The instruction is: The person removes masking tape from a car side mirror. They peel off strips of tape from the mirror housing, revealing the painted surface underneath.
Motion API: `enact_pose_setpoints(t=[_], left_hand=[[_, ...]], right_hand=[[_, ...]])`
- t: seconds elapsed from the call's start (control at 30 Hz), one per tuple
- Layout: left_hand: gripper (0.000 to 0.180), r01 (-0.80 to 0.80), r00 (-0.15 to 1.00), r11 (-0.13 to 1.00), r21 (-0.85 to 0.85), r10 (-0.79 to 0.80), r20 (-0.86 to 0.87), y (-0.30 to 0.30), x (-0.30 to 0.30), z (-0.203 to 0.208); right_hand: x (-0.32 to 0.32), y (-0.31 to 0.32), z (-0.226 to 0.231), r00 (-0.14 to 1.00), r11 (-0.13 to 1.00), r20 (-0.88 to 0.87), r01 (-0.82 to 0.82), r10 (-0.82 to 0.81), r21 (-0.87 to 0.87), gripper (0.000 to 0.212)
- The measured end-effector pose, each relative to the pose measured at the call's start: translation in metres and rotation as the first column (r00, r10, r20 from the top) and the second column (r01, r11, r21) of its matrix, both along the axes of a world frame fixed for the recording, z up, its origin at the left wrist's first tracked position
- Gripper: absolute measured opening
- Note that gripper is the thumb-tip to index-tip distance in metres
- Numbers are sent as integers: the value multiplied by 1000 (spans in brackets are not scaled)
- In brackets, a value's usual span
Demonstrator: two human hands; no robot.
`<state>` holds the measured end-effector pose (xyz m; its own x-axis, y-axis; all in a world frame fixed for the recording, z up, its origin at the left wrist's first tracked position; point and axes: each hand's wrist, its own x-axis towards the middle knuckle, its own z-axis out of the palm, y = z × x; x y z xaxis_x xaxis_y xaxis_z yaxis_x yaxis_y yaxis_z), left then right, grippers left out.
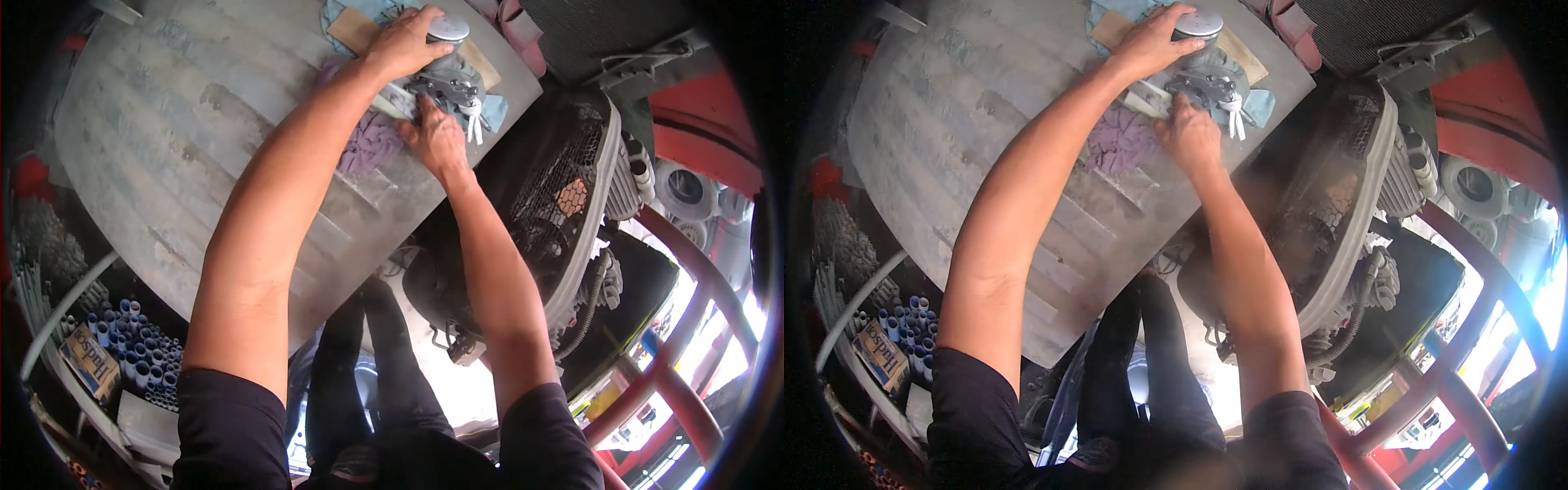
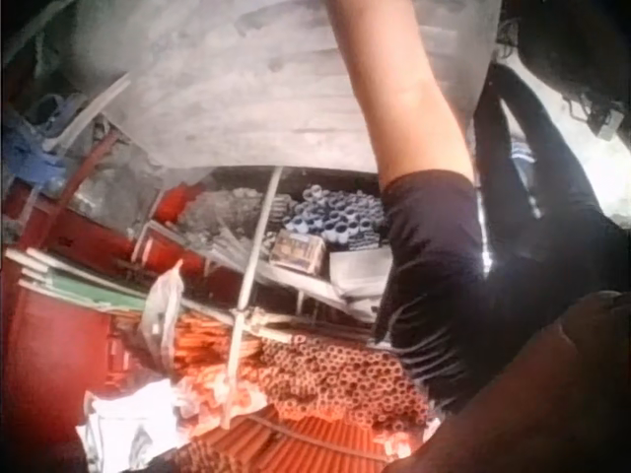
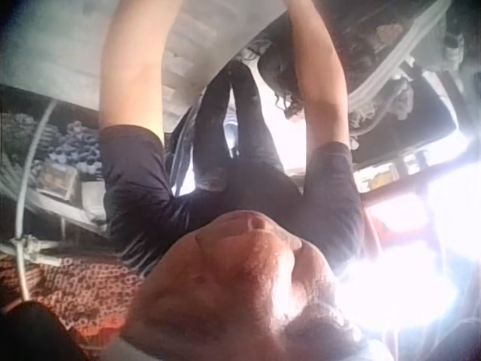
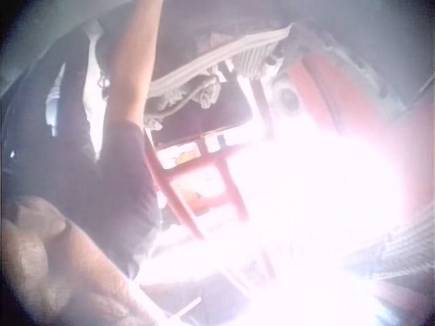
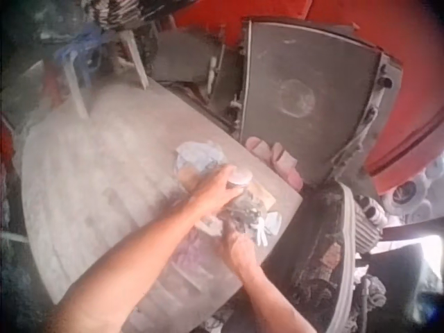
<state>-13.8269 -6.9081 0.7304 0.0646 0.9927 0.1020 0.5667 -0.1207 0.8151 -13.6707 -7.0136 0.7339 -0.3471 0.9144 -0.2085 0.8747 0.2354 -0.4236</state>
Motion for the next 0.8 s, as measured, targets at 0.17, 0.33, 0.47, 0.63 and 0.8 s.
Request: enact_pose_setpoints(t=[0.17,0.33,0.47,0.63,0.8], left_hand=[[74,-36,997,999,-2,36,71,-23,-19,6],[59,-279,954,957,81,266,136,-75,-39,-1],[54,-414,907,907,-83,402,-128,-167,-35,-17],[43,-256,888,964,75,266,-375,-207,-23,-51],[29,-327,918,945,-10,315,-242,-158,-30,-43]], right_hand=[[1,-3,12,999,957,-32,48,-40,286,60],[52,37,9,981,887,-141,180,-131,426,52],[60,71,-4,886,984,-429,141,-175,-109,37],[49,72,0,772,932,-547,159,-324,-327,29],[40,68,-1,870,992,-482,47,-98,-117,34]])
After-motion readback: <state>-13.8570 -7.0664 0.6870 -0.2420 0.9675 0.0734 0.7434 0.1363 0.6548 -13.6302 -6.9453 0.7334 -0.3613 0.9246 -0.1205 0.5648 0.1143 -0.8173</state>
